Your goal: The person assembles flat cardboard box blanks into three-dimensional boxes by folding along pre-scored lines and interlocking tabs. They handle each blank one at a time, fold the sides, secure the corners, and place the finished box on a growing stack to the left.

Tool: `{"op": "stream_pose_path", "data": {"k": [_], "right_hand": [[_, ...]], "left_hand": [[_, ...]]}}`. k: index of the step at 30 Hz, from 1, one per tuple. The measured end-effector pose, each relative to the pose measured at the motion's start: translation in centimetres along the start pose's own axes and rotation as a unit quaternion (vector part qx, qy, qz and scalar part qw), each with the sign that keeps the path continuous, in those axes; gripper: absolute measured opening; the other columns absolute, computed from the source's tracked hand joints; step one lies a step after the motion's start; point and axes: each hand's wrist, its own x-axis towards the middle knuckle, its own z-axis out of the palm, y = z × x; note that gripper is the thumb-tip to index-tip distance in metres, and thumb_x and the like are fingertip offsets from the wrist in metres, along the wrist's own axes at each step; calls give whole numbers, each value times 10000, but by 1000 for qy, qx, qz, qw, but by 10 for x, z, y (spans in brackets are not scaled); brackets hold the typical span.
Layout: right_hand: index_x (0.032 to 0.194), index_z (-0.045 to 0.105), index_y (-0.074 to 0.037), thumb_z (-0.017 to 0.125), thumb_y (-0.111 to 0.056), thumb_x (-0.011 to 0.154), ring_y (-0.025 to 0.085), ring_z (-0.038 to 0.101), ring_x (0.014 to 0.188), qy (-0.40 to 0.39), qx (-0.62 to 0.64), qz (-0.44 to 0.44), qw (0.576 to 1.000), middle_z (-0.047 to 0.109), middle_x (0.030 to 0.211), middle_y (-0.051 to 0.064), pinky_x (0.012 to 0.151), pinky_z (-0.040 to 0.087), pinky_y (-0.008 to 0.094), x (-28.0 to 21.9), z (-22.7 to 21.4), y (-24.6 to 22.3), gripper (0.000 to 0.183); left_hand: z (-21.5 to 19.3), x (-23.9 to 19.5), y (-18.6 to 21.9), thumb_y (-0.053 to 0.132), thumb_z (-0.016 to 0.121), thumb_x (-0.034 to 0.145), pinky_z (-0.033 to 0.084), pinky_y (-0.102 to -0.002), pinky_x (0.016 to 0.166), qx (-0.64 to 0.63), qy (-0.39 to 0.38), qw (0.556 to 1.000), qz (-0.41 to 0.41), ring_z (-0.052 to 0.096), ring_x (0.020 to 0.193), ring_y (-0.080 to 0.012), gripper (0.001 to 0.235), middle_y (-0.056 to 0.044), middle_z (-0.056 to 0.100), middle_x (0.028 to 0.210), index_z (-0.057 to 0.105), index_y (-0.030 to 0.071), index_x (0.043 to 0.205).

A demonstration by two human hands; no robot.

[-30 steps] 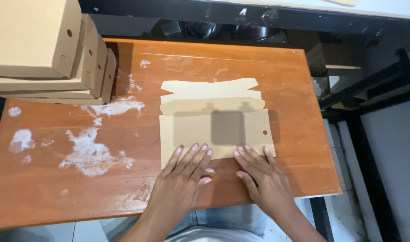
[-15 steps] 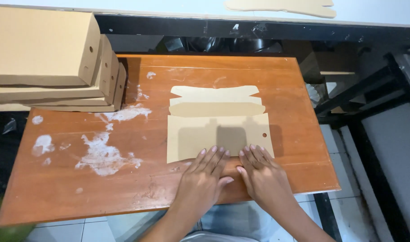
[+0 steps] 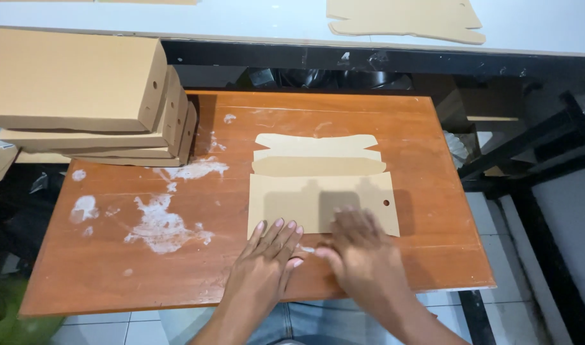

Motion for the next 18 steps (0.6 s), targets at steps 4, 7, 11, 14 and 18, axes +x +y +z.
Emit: {"op": "stream_pose_path", "data": {"k": [4,7,11,14,18], "right_hand": [[1366,543,76,559,-562,1003,396,514,1387,23,63,-30,997,558,1459,258,1177,381,497,-8,21,-24,734],[1277,634,-22,582,-422,1018,324,585,1313,12,105,-22,994,650,1378,171,1158,397,446,-3,14,-7,480],[1331,663,-87,431,-470,1032,209,500,1400,-181,236,94,950,626,1435,62,1225,251,438,-2,4,31,539],[1252,715,-115,489,-429,1021,158,561,1336,-101,105,82,986,697,1339,13,1226,263,423,-16,13,38,450],[1347,638,-85,336,-486,1068,147,473,1415,-138,-64,5,988,636,1409,43,1280,99,481,-30,57,40,574]], "left_hand": [[-2,5,-4,308,497,1058,301,-469,1224,-2,-1,1000,11,497,1416,-273,491,-93,579,1491,510,76,1491],[-7,5,-5,340,448,1073,284,-482,1218,-46,-37,998,-11,503,1402,-284,500,-89,605,1462,514,63,1484],[-10,3,-4,299,467,1049,278,-464,1219,-7,-43,999,5,492,1413,-230,483,-41,585,1489,521,117,1493],[-8,8,-8,303,485,1037,295,-471,1213,23,-41,999,19,484,1418,-237,474,-49,588,1478,537,125,1473],[-18,20,-13,310,500,1002,294,-510,1190,20,-113,993,3,547,1347,-188,430,-105,690,1319,627,131,1372]]}}
